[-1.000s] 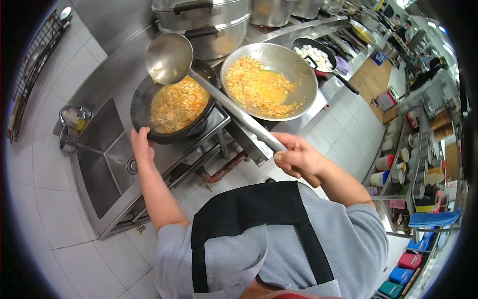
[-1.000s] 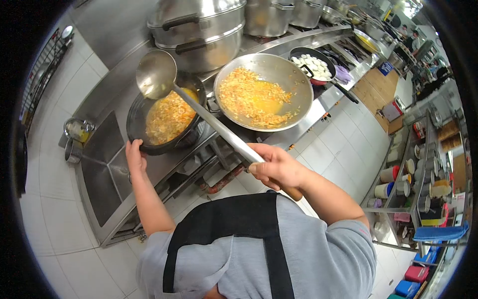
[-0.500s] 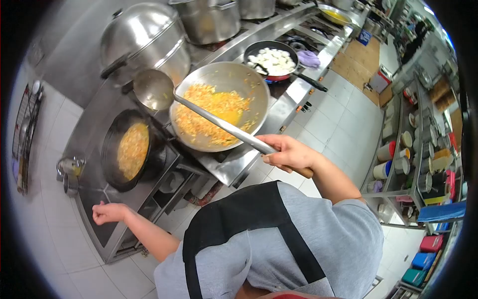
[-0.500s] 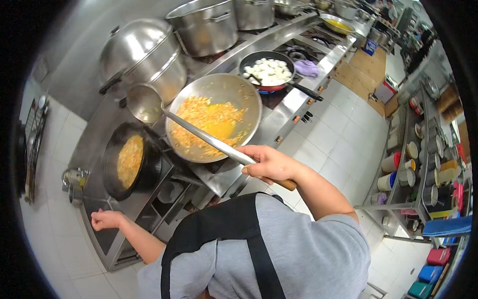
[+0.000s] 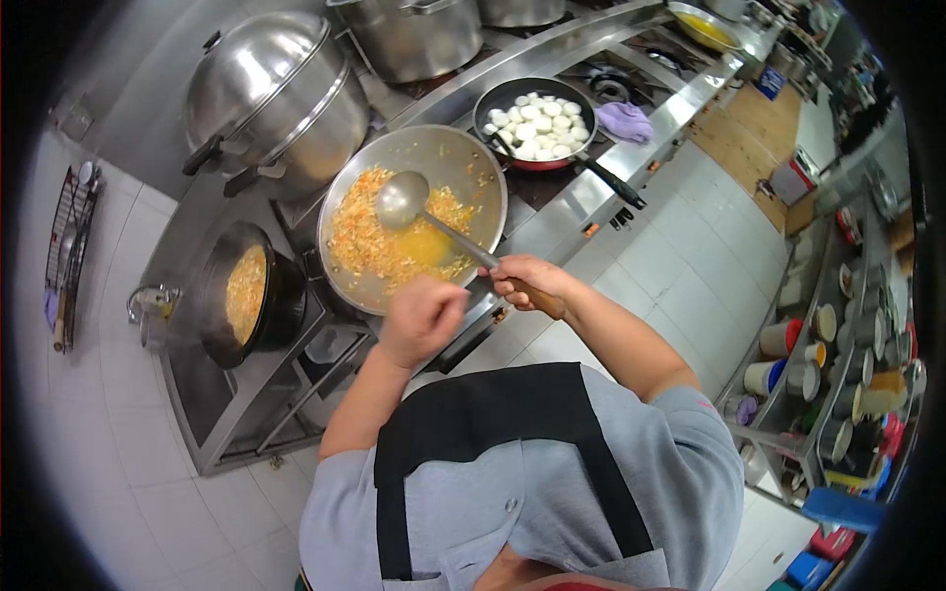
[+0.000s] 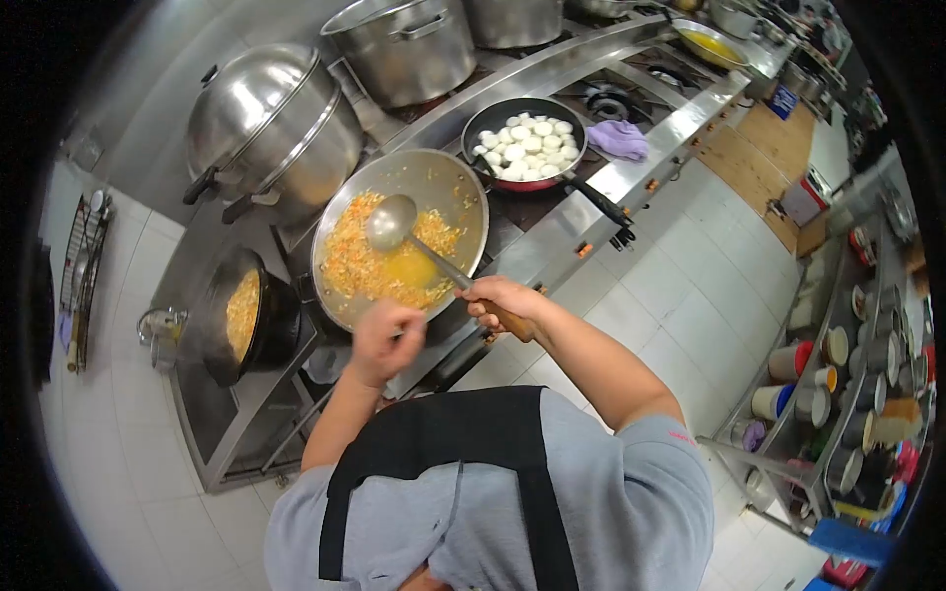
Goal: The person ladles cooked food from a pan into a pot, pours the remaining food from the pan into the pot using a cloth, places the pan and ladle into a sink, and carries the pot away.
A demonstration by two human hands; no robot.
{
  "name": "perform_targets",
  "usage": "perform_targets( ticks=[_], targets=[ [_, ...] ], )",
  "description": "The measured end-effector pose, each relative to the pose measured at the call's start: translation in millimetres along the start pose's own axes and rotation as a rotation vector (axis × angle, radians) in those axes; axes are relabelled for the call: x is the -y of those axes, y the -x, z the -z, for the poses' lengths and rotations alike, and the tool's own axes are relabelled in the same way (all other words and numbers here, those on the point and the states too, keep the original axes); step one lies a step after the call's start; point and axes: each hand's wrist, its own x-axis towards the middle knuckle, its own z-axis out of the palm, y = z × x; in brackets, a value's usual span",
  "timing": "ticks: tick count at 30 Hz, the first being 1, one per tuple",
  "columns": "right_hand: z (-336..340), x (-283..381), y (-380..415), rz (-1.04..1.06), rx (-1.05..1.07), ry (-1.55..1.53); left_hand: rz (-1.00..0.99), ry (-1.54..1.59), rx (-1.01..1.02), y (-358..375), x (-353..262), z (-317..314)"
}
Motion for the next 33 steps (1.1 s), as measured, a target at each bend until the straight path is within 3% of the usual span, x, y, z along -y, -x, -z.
perform_targets(
  ticks=[2,5,9,12,15,17,19,21,24,28,29,30,31,33],
  targets=[
    [9.1,0.6,-5.3,-0.013,0.023,0.054,0.064,0.05,0.242,-3.9,-12.7,-8.0],
    [28.4,1.9,-13.1,-0.035,0.039,0.197,0.14,0.161,0.296,0.6,-10.0,-7.9],
    [53.0,8.9,1.0,-0.159,-0.174,0.391,0.267,0.251,0.189,15.6,2.1,8.9],
    [90.2,18.0,32.8,-0.187,-0.309,0.8,0.495,0.341,0.193,37.3,10.6,20.7],
    [124.3,53.0,73.2,-0.63,-0.565,1.574,0.643,0.355,0.043,52.5,12.4,22.8],
    [207.9,64.9,82.5,-0.567,-0.932,1.715,0.63,0.351,-0.122,52.4,11.6,20.6],
    [260.5,106.3,79.5,-0.44,-1.241,1.519,0.635,0.356,-0.305,38.7,7.2,7.0],
    [310.0,141.2,58.4,-0.092,-1.427,1.473,0.645,0.355,-0.495,21.2,0.1,-7.8],
    [357.8,182.1,15.1,0.275,-1.447,1.543,0.7,0.159,-0.624,2.0,-13.6,-38.4],
    [425.1,198.9,-41.8,0.47,-1.105,1.676,0.802,-0.022,-0.619,-5.2,-27.1,-66.5],
    [383.8,207.3,-35.6,0.11,-1.17,1.585,0.847,-0.03,-0.627,-3.5,-31.2,-70.4],
    [367.0,212.1,-35.7,-0.013,-1.21,1.625,0.892,-0.034,-0.63,-0.3,-35.5,-72.9],
    [380.2,201.8,-42.6,0.074,-1.281,1.716,0.916,-0.042,-0.658,5.3,-39.3,-75.0],
    [392.9,191.2,-46.2,0.005,-1.315,1.742,0.946,-0.04,-0.692,17.3,-46.9,-76.8]
  ],
)
